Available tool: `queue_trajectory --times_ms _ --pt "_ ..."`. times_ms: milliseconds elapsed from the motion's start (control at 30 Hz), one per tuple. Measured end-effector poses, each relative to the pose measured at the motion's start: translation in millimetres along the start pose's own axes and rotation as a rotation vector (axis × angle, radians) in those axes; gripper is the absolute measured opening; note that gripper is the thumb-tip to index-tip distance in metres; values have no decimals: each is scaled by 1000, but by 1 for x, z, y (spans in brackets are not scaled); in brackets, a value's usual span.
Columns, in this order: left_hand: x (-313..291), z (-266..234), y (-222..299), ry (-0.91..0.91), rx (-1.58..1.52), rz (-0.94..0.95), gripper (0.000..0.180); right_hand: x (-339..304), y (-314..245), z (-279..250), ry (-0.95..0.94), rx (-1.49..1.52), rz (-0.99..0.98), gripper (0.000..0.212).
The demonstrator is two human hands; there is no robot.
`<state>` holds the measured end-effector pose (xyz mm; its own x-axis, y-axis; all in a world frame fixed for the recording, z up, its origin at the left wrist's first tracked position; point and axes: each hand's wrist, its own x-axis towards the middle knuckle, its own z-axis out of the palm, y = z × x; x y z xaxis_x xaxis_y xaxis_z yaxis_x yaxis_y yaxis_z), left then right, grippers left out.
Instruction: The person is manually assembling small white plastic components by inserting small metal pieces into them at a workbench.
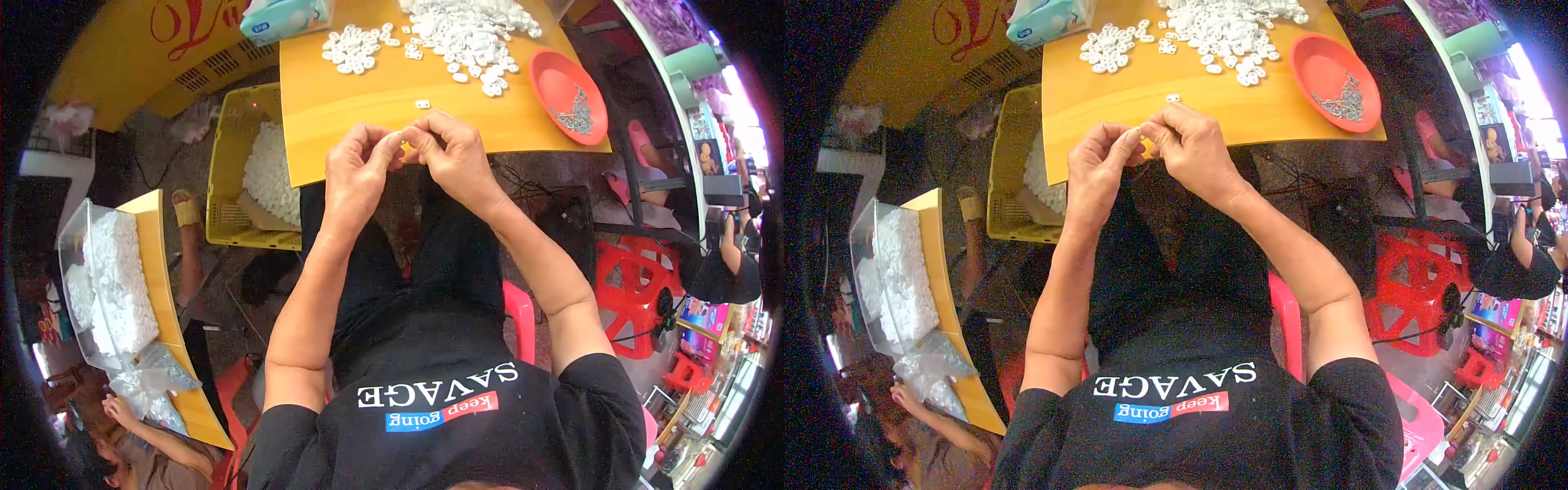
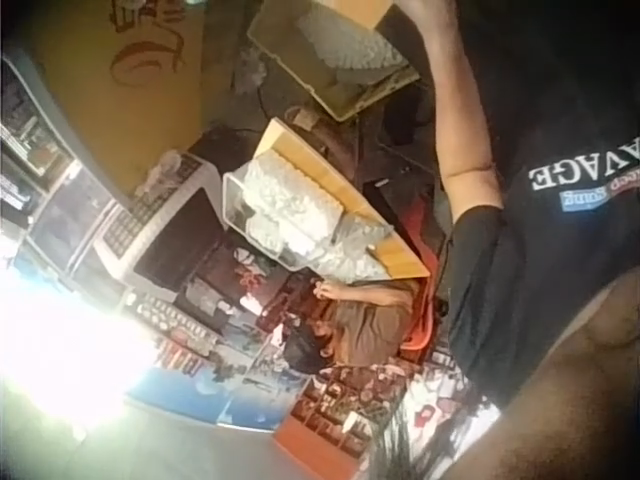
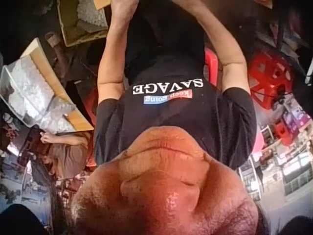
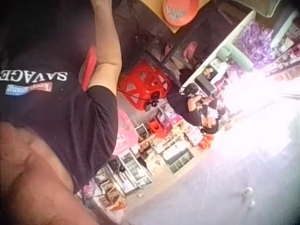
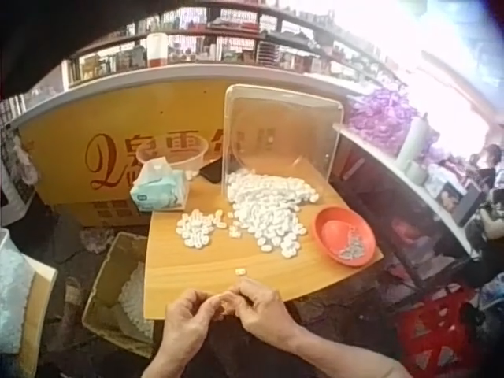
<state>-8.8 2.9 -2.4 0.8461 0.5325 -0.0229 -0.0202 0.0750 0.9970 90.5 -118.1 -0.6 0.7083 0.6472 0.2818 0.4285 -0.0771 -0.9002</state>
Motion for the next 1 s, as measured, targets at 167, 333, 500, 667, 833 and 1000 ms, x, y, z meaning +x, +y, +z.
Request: queue_trajectory --times_ms 167,333,500,667,833,1000 --pt "-3 -5 -6 -39 -43 -63 15 4 -5 -13 -75 -316 -253 11" --pt "-6 -2 2 -46 -54 -41 15 -5 -10 -8 -82 -55 41 15" --pt "-9 5 0 0 27 19 15 -10 -2 3 -46 255 294 17" --pt "0 14 -10 86 5 12 15 -6 11 6 22 278 290 18" --pt "-4 10 0 18 -45 -19 14 -3 -2 -15 -71 -110 75 18" --pt "-11 10 3 22 -63 17 13 -8 -16 -7 -20 76 187 18"
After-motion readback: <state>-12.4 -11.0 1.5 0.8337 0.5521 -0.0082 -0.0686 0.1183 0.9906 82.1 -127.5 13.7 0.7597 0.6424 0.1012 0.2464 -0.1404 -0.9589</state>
